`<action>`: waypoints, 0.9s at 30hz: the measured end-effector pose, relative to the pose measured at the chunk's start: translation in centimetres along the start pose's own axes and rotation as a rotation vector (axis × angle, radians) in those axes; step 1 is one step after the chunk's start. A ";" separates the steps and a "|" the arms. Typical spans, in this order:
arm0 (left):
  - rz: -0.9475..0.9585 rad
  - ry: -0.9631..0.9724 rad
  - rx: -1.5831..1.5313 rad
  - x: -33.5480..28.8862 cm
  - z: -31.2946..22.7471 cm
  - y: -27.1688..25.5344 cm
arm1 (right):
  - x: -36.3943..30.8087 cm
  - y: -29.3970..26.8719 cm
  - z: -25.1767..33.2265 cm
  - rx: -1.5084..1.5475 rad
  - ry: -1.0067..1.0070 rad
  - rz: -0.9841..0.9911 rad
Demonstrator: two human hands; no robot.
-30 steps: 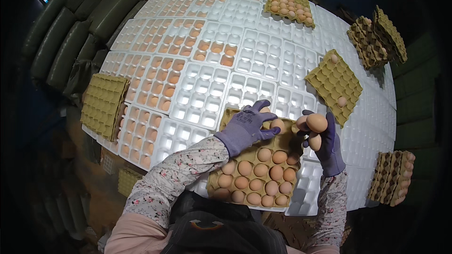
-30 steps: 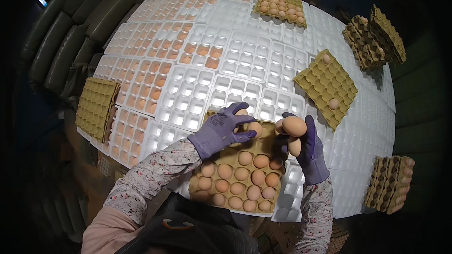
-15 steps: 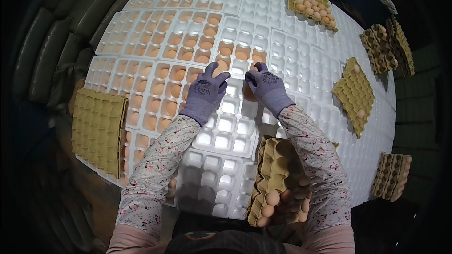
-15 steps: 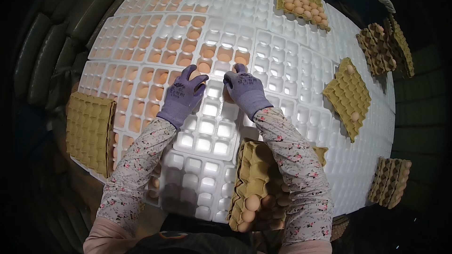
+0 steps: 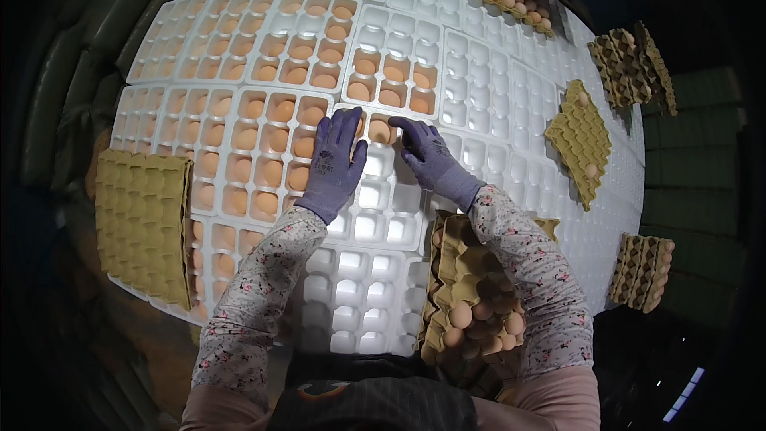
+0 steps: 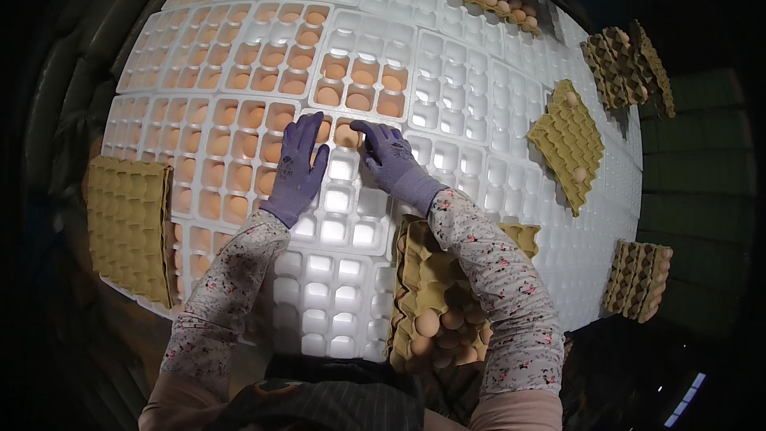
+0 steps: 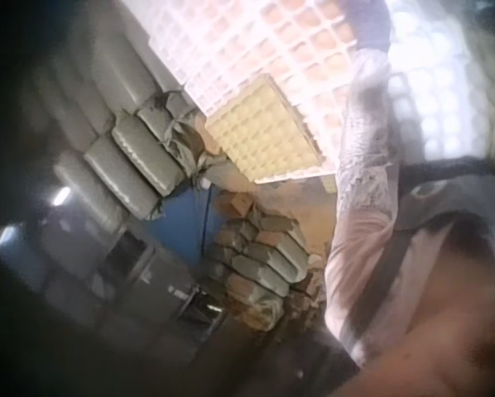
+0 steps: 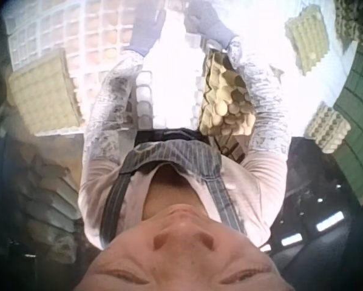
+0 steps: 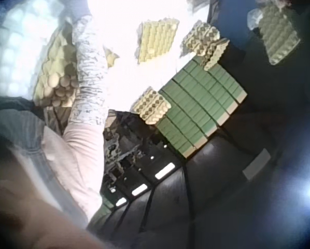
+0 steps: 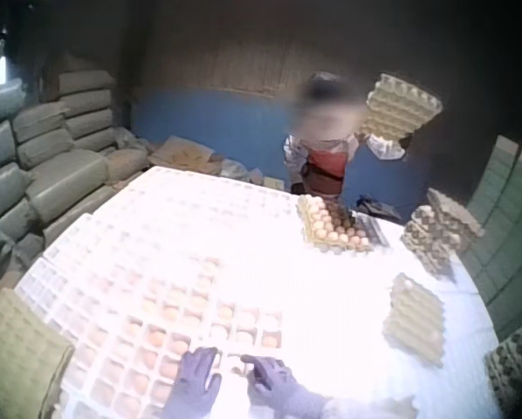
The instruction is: The person sorts eggs by hand from white plastic trays into cardboard egg cartons at a large packing table. The person handles the eggs two or three at a time and stacks the filled cardboard cartons to the side.
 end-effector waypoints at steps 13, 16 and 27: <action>0.040 0.048 -0.031 -2.0 -5.4 -1.5 | -24.2 -9.9 3.6 0.069 0.235 0.037; 0.263 0.190 -0.111 -6.7 -15.1 -0.8 | -29.0 -6.6 5.8 -0.255 -0.068 0.087; 0.642 0.208 -0.017 -15.2 -25.1 3.8 | -32.7 -7.2 3.8 0.674 0.218 -0.031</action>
Point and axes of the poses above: each hand's wrist, its own x-axis towards the middle knuckle, its own y-axis out of the palm, z = x × y, the point moved 8 cm from there along x, towards the middle knuckle, and after that the axes turned 5 degrees about z, right-handed, at the moved point
